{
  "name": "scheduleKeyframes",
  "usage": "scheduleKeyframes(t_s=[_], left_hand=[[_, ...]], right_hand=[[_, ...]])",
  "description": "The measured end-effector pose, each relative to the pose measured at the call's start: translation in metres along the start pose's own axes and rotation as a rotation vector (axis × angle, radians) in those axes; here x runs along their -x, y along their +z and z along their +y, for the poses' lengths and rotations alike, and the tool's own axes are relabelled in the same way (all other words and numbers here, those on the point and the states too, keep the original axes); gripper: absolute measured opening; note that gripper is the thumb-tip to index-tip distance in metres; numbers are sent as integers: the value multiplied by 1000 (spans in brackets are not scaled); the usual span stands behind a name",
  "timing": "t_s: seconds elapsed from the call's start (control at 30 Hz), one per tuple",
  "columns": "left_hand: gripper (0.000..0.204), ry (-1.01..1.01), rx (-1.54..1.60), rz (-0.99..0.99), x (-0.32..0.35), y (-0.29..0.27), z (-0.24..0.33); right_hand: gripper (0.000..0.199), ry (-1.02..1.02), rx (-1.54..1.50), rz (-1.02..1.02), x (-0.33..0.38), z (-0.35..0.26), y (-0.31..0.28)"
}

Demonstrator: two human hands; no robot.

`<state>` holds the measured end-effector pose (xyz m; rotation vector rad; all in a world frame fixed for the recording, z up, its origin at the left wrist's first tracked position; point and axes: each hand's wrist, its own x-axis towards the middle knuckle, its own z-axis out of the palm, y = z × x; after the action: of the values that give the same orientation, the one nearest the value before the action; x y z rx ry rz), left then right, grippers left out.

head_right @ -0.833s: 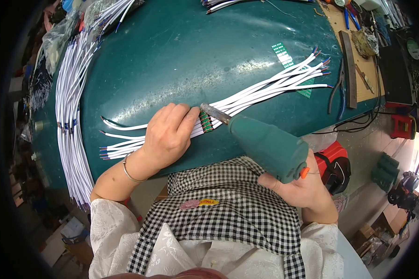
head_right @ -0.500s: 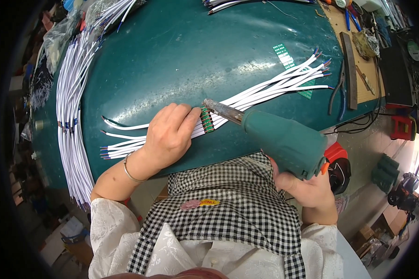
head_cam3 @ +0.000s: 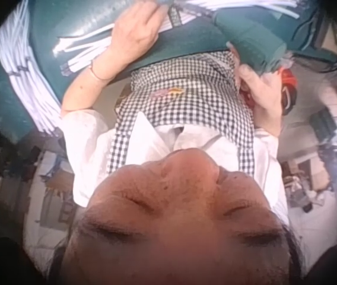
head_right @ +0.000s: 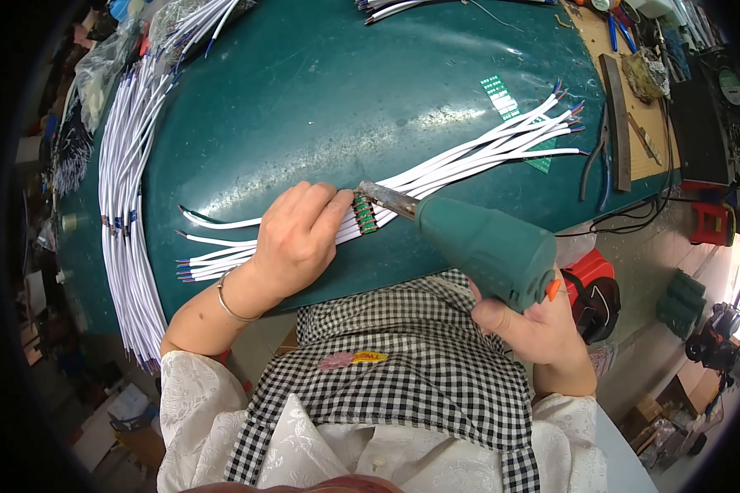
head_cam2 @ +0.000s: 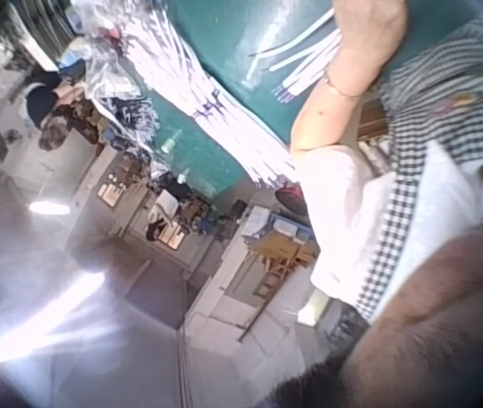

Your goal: The person arranges a row of wires attached to small circuit boards on a worktable by hand and solders the connections using a handheld soldering tool.

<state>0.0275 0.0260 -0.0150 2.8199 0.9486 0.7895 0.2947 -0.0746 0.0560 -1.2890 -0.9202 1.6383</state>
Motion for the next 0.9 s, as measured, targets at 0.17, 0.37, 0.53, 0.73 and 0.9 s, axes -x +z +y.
scheduleKeyframes(t_s=[0.17, 0.37, 0.53, 0.73, 0.9], left_hand=[[25, -11, 6, -7, -1, 2, -3], [24, -14, 3, -14, 0, 2, -3], [35, -40, 43, 3, -1, 0, -1], [36, -16, 78, -5, -7, -4, 4], [31, -53, 17, -34, -2, -5, 2]], right_hand=[[70, -54, 85, 88, -4, 2, 4], [61, -101, -87, 41, -2, 6, -3], [72, -175, -81, 67, -3, 6, -6], [72, -340, -128, 111, -2, 8, -28], [67, -554, -353, 258, -16, -4, -63]])
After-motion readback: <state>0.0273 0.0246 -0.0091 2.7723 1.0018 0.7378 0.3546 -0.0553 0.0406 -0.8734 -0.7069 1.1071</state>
